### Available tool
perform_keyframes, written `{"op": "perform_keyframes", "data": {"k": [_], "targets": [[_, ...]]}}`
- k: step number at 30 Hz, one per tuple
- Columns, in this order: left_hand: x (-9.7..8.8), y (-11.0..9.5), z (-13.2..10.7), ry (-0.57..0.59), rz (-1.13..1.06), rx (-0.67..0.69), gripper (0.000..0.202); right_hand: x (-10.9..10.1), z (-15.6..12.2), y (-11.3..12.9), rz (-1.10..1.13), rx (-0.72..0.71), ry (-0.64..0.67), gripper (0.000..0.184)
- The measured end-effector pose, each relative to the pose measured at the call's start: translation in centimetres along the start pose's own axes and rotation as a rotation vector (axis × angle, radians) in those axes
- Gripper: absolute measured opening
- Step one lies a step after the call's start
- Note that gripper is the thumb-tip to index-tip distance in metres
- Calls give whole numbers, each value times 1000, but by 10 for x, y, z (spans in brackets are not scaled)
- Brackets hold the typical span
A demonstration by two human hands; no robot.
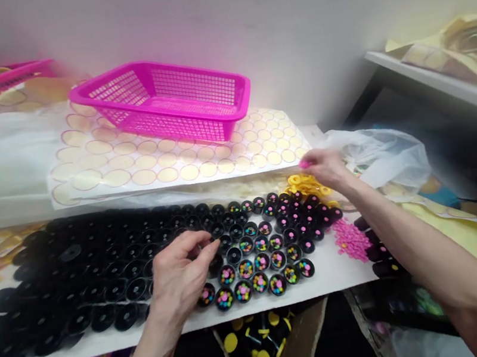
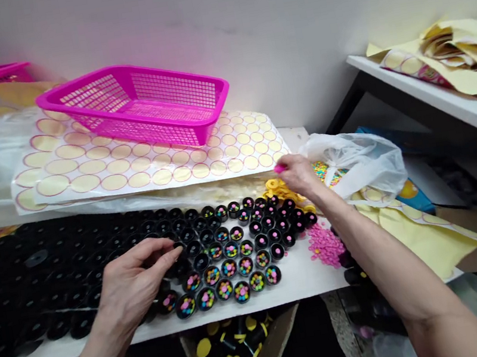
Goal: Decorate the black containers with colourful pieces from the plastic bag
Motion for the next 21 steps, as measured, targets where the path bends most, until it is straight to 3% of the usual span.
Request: {"op": "perform_keyframes", "data": {"k": [2, 3, 6, 10, 16, 18, 21], "targets": [[-1, 1, 0, -12, -12, -14, 19, -16, 1, -61, -168, 243, -95, 25], [0, 1, -1, -11, -15, -22, 19, -18, 1, -85, -249, 327, -82, 26], [4, 0, -2, 8, -11, -44, 21, -8, 8, -123, -378, 394, 23, 26], [7, -3, -4, 12, 14, -47, 20, 14, 25, -130, -385, 343, 82, 23], [10, -3, -3, 24, 14, -45, 19, 26, 29, -145, 53, 352, 32, 18], [10, -3, -2, 22, 10, -46, 20, 21, 20, -153, 128, 401, -28, 16], [11, -5, -1, 25, -1, -62, 21, 6, 1, -164, 413, 509, -246, 14]]}}
Point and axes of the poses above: each hand's wrist, its own z-axis towards the middle knuckle, its own x-axis out of the palm, y = z × x, the point moved 7 cm from there along z, towards the middle knuckle, and after that the axes turned 4 degrees about z, right-handed, at the moved point
